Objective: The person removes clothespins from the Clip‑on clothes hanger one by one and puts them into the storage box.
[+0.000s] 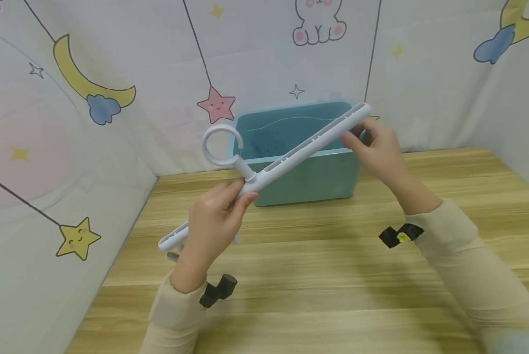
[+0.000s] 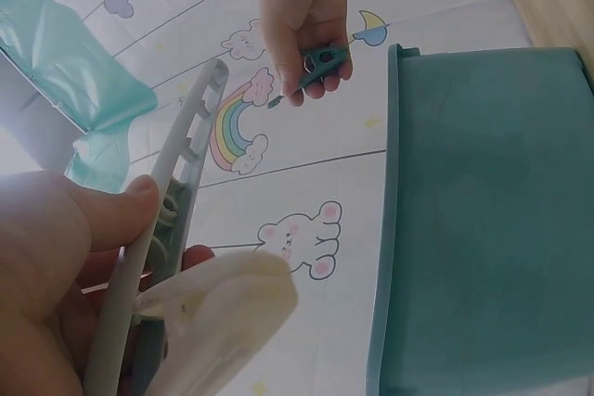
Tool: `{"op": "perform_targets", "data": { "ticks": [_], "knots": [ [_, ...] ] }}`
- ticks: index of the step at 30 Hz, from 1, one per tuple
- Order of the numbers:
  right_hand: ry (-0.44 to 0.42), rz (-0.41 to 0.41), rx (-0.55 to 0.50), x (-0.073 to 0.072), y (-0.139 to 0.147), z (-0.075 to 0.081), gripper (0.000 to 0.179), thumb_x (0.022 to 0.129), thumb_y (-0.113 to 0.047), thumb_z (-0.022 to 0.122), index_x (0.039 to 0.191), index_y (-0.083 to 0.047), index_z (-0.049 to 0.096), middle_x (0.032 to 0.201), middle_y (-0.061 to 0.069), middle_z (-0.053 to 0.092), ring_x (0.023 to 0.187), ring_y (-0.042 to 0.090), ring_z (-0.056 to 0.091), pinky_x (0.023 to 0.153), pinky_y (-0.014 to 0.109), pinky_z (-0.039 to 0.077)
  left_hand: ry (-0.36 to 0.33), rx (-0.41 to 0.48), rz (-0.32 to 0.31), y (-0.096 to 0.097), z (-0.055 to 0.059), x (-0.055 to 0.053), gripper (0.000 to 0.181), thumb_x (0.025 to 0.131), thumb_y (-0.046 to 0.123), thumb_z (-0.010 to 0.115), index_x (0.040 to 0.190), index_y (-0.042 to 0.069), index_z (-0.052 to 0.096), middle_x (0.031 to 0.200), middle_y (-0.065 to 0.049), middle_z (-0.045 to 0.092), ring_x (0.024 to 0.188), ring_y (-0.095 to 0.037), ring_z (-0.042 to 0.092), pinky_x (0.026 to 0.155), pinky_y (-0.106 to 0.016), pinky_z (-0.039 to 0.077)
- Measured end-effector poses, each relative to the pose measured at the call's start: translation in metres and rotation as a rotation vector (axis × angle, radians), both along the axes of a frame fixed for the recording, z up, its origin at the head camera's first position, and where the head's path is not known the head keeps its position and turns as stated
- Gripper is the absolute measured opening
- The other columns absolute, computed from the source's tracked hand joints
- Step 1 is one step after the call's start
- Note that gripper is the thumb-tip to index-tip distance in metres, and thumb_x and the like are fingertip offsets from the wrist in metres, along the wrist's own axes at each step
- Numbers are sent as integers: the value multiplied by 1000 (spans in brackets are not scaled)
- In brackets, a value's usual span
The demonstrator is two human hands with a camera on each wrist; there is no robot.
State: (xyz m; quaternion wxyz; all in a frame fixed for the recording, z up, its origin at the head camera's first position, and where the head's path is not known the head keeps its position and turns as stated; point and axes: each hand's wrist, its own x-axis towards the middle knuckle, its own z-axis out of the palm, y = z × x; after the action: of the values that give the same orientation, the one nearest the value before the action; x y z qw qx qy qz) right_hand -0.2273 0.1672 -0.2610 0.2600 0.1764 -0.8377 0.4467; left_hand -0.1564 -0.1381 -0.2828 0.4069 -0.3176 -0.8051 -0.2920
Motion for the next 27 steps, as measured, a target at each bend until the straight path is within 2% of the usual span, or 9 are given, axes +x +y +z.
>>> {"op": "perform_targets", "data": {
  "ticks": [6,8,13,18,20,23,27],
  "knots": [
    [-125,-72,33,-16,10,13,27,97,-23,58,113,-2,61,84,5,61,56,13,43,51,23,36,10,0,1,0,0,-1,23,78,11,79,96,-2,71,77,-10,67,54,-14,55,44,-26,40],
    [-168,-94,41,-20,11,15,31,97,-26,56,117,-3,60,90,10,60,62,15,44,54,24,37,7,-3,-5,0,0,-1,23,79,11,79,95,-2,70,76,-9,67,53,-14,53,44,-26,40],
    [-237,-92,8,-30,14,18,38,98,-26,52,125,-1,58,111,17,60,77,15,51,63,24,41,-4,-6,-17,0,0,-1,22,79,11,78,95,-2,70,78,-9,67,55,-14,54,45,-26,41],
    [-266,-87,-34,-38,14,16,38,98,-25,53,125,1,58,116,19,60,78,13,56,63,23,43,-14,-13,-21,0,1,0,21,80,11,78,94,-1,69,78,-9,67,55,-14,55,45,-26,42],
    [-274,-90,-28,-42,14,14,39,97,-25,53,126,2,58,120,21,59,89,18,57,70,26,44,-17,-18,-21,0,1,0,21,80,12,78,94,-1,69,79,-9,67,56,-14,55,45,-26,42],
    [-288,-90,-10,-46,14,13,43,97,-26,54,129,3,56,125,23,57,106,30,55,83,38,45,-23,-25,-25,0,1,0,21,81,12,77,94,-1,69,80,-9,68,56,-14,55,46,-25,42],
    [-310,-87,-1,-50,13,10,46,96,-25,57,130,6,54,128,25,56,114,37,54,95,49,44,-29,-37,-28,1,1,-1,20,82,13,77,95,-1,69,81,-8,68,56,-13,55,46,-25,43]
  ]
}}
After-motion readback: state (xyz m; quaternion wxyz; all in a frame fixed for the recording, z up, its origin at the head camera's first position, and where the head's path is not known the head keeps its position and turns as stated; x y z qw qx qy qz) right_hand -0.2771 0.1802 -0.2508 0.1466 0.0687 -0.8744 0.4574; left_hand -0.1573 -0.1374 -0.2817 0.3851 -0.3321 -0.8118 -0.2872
